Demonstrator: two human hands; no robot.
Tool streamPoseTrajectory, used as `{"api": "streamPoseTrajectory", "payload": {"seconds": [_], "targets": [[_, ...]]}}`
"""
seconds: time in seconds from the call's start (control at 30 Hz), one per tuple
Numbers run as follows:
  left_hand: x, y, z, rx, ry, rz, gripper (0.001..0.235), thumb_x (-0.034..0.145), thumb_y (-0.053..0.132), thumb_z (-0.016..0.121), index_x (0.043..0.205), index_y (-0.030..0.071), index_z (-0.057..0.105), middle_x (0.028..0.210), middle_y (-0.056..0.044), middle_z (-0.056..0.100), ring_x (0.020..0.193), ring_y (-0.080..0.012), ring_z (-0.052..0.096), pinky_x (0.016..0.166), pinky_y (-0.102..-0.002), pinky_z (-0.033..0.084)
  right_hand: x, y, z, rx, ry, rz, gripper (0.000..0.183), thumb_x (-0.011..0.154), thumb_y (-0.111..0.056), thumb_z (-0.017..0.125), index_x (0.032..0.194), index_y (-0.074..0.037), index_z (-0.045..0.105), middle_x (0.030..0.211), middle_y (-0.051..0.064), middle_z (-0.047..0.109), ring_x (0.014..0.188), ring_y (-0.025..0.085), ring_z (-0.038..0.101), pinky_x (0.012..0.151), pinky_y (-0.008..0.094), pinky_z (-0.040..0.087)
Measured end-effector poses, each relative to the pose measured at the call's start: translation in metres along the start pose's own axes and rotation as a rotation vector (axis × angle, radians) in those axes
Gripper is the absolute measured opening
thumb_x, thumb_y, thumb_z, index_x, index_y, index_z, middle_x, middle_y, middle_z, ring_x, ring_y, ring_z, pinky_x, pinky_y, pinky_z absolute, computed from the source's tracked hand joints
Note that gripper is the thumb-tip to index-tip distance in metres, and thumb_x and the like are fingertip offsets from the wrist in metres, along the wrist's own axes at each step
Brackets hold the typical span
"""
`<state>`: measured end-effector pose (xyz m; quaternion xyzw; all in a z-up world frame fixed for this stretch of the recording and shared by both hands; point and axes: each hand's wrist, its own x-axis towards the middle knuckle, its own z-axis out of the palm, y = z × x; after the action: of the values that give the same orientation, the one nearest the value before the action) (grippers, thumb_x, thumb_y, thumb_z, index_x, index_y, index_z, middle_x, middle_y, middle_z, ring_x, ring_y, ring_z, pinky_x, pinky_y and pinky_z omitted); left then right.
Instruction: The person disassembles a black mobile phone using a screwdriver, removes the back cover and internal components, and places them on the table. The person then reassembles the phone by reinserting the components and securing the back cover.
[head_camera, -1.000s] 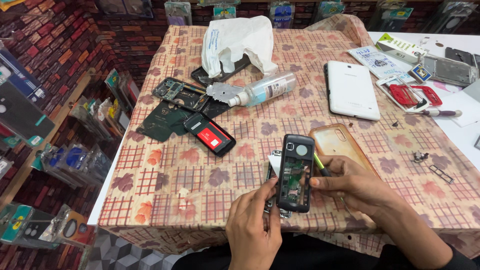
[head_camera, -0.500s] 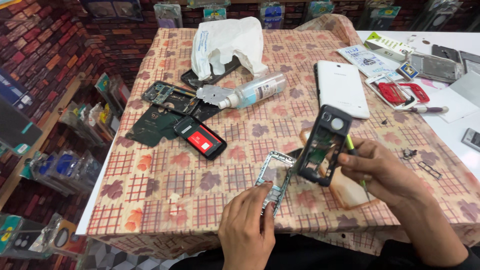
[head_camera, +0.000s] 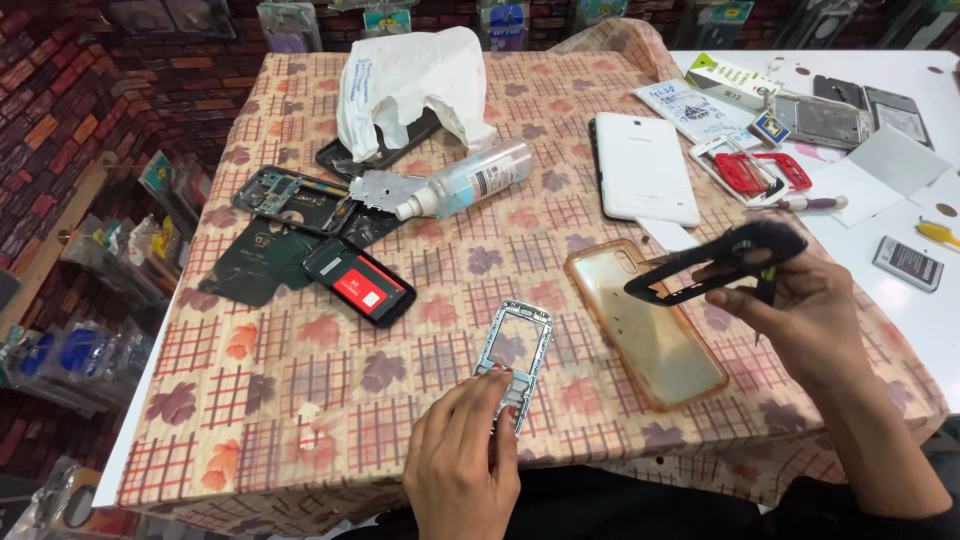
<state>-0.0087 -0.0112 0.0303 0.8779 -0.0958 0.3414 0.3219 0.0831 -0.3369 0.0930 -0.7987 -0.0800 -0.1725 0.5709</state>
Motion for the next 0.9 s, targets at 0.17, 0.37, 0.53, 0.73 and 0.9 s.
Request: {"api": "streamPoseTrajectory", "payload": {"seconds": [0.17, 0.37, 0.53, 0.73, 0.9], "targets": [[0.001, 0.002, 0.0, 0.011, 0.008, -0.002, 0.031, 0.088, 0.015, 0.07, 0.119, 0.011, 0.071, 0.118, 0.0, 0.076, 0.113, -0.0201, 0.069, 0.094, -0.039, 0.052, -0.014, 0.01, 0.001, -0.314, -0.016, -0.175, 0.041, 0.078, 0.0, 0.082, 0.119, -0.002, 0.075, 0.093, 0.004, 0.077, 0.068, 0.004, 0.059, 0.054, 0.021, 0.045], [0.001, 0.002, 0.001, 0.028, 0.002, -0.001, 0.031, 0.089, 0.016, 0.07, 0.119, 0.012, 0.072, 0.117, 0.0, 0.076, 0.113, -0.0197, 0.069, 0.094, -0.039, 0.052, -0.015, 0.011, 0.0, -0.484, -0.052, -0.242, 0.038, 0.075, -0.005, 0.084, 0.112, -0.01, 0.078, 0.077, -0.001, 0.077, 0.055, 0.003, 0.061, 0.048, 0.022, 0.044], [0.001, 0.001, 0.002, 0.032, 0.004, -0.003, 0.031, 0.088, 0.016, 0.07, 0.119, 0.012, 0.072, 0.117, 0.0, 0.076, 0.113, -0.0195, 0.069, 0.095, -0.039, 0.052, -0.018, 0.007, 0.002, -0.505, -0.044, -0.231, 0.039, 0.074, -0.005, 0.085, 0.112, -0.01, 0.078, 0.074, -0.001, 0.075, 0.054, 0.005, 0.058, 0.048, 0.024, 0.041], [-0.001, 0.0, 0.002, 0.033, -0.004, 0.002, 0.031, 0.089, 0.015, 0.07, 0.119, 0.012, 0.072, 0.117, 0.0, 0.076, 0.114, -0.0196, 0.069, 0.095, -0.04, 0.052, -0.023, 0.003, 0.005, -0.504, -0.042, -0.315, 0.04, 0.076, -0.004, 0.081, 0.115, -0.011, 0.076, 0.082, -0.001, 0.076, 0.06, 0.003, 0.062, 0.051, 0.022, 0.044], [-0.002, -0.001, 0.003, 0.021, -0.017, -0.009, 0.03, 0.09, 0.015, 0.069, 0.119, 0.012, 0.072, 0.117, -0.001, 0.076, 0.114, -0.0194, 0.069, 0.095, -0.04, 0.052, -0.025, -0.001, 0.009, -0.569, 0.0, -0.144, 0.041, 0.077, -0.006, 0.085, 0.117, -0.011, 0.077, 0.069, 0.003, 0.074, 0.056, 0.007, 0.062, 0.05, 0.025, 0.042]]}}
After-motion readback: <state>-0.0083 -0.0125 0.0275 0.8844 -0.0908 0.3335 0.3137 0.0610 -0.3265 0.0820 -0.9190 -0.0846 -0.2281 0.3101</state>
